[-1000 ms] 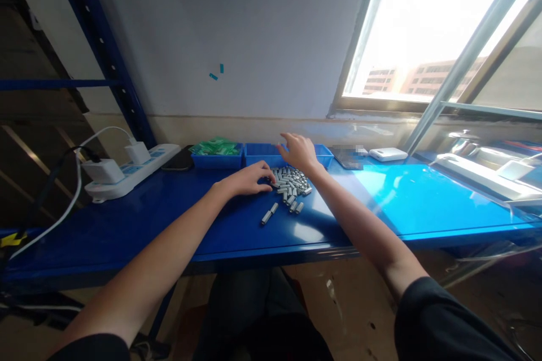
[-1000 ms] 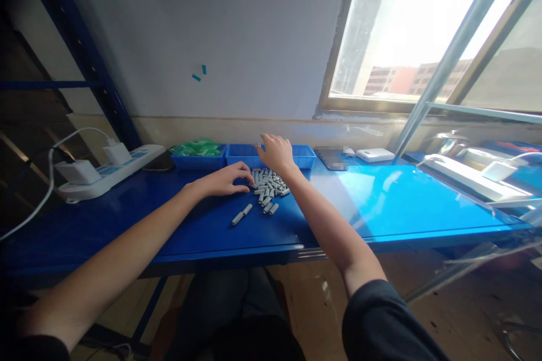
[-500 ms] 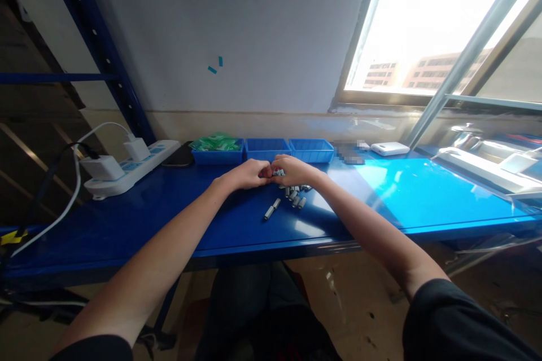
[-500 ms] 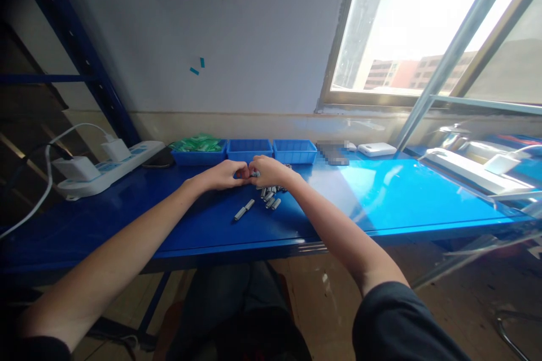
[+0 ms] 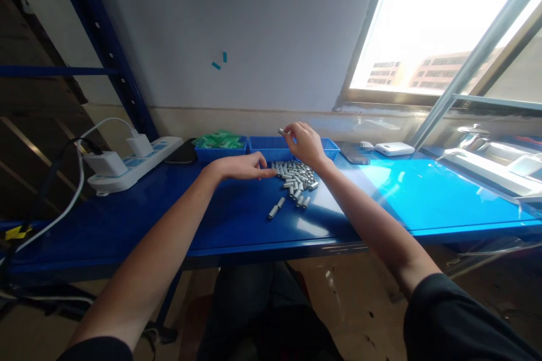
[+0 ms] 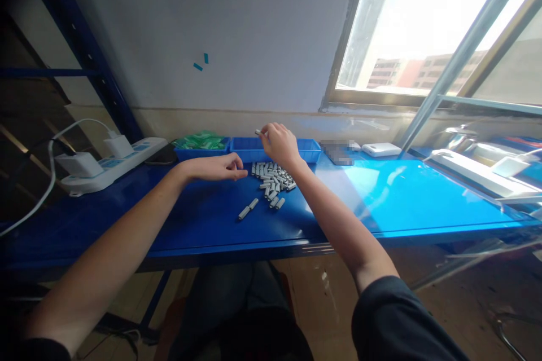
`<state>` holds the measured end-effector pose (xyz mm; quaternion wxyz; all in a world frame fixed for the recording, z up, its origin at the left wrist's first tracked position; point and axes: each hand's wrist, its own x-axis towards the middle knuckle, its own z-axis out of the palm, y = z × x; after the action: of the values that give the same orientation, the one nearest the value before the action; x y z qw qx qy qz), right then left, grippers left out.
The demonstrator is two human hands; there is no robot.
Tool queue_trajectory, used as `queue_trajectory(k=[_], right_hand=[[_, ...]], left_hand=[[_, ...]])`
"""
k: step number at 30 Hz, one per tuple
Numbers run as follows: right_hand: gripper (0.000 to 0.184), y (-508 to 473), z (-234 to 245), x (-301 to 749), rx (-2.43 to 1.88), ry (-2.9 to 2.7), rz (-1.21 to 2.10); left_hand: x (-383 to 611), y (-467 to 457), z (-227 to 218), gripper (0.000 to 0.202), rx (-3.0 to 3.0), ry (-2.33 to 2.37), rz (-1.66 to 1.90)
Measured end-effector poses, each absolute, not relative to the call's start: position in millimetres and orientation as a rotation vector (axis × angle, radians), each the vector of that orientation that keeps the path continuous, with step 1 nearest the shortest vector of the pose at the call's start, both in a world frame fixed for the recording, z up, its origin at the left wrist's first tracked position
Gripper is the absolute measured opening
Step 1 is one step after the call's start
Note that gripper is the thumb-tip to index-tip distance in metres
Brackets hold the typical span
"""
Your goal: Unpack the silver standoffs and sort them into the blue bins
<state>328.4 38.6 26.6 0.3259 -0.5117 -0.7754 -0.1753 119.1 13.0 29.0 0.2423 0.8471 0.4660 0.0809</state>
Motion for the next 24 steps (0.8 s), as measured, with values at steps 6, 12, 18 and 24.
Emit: queue_trajectory(k=[6,12,18,24], right_hand=[[0.032,55,15,331,-1.536,-2.038,-0.384],[0.023,39,-1,334,-1.277,-2.217,-0.101],[0.029,22,-4,314,-0.946,-2.356,0.038],[0.017,11,5,308,-0.83,-2.234,0.002]], left_hand=[[136,-23,35,0.06,2.478,1.217,-0.231],[124,2,23,0.015,2.547,1.331,-0.039],[105,36,11,0.038,2.19,1.203,0.819],[113,27,13,0.059,1.791,0.86,0.962]])
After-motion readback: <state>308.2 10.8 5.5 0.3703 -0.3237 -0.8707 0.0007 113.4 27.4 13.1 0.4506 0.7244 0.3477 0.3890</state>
